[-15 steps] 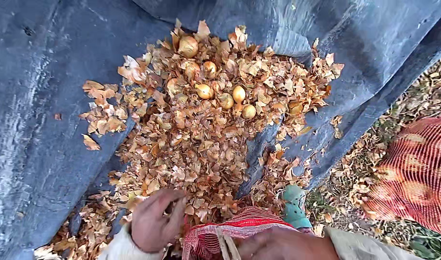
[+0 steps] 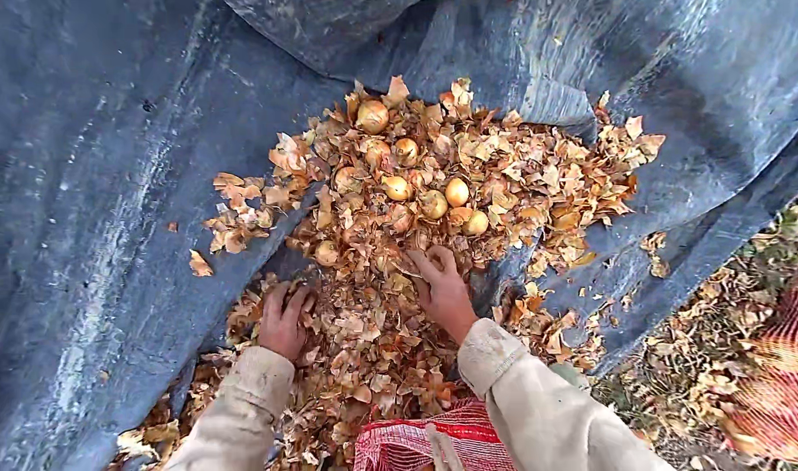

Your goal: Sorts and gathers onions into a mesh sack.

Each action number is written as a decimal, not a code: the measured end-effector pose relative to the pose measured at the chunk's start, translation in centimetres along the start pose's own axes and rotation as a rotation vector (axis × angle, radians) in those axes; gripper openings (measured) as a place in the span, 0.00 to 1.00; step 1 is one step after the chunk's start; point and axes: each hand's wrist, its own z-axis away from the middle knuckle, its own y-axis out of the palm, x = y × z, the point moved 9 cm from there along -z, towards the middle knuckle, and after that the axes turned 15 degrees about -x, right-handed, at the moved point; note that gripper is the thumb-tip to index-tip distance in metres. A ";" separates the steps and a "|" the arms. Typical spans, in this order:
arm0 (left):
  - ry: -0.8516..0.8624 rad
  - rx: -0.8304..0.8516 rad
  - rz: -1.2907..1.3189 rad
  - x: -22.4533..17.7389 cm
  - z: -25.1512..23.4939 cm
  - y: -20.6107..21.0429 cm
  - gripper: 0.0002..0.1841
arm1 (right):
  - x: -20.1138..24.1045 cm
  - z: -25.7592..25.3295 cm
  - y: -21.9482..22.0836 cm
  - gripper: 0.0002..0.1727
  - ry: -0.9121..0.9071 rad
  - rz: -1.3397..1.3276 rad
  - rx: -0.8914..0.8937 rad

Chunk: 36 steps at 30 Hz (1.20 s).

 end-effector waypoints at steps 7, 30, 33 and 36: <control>0.141 0.537 0.097 1.4 13.8 -4.1 0.28 | -1.1 9.1 -1.4 0.15 -0.011 -0.240 0.149; -0.425 0.189 0.442 -8.2 -5.4 0.9 0.21 | 3.0 8.8 5.0 0.26 0.048 0.200 0.870; -0.070 0.171 0.260 -14.6 -7.3 2.3 0.09 | 2.7 9.9 3.6 0.43 0.069 0.093 0.959; 0.301 0.295 -0.004 -19.2 -7.8 4.9 0.15 | 1.3 8.7 -0.3 0.44 0.117 -0.015 0.904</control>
